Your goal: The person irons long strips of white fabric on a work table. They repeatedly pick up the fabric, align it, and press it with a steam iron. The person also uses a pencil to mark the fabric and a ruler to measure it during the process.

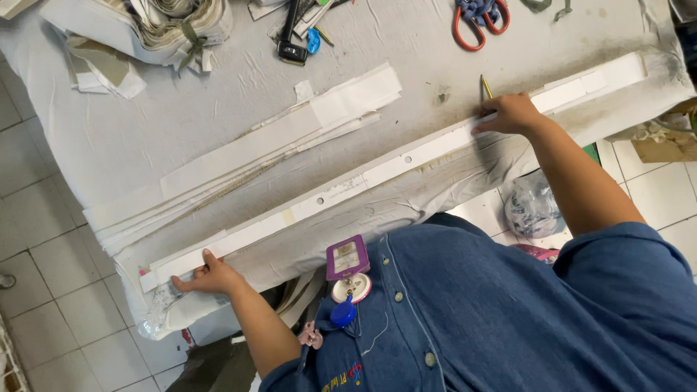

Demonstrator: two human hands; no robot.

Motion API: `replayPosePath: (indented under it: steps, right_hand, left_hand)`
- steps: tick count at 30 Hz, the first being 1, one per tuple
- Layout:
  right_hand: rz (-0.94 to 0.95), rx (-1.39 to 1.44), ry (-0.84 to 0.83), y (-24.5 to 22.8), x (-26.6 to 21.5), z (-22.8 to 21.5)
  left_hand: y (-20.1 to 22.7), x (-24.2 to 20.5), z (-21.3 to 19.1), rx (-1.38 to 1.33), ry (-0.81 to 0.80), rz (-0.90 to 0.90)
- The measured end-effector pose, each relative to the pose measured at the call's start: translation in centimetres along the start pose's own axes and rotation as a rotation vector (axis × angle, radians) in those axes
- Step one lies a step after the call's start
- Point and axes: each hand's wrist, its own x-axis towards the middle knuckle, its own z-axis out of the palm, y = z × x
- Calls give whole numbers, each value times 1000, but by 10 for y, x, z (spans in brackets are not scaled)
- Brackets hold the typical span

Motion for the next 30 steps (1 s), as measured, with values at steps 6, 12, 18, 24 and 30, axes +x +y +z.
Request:
replayPosePath:
  steps: [6, 12, 18, 24, 30]
  right_hand:
    - [-17, 22, -23, 7, 2, 7]
    - [-58, 40, 16, 33, 11, 17]
    - [142, -124, 43, 219, 2, -12]
    - [305, 280, 98, 312, -8, 0]
    - [352, 359, 383, 306, -13, 10]
  left_hand:
    - [33, -53, 24, 277, 121, 235]
    - [72, -243, 105, 436, -760, 956]
    - [95, -293, 125, 653, -603, 1157]
    - [110, -337, 141, 715, -556, 766]
    - [116, -344, 146, 627, -325, 932]
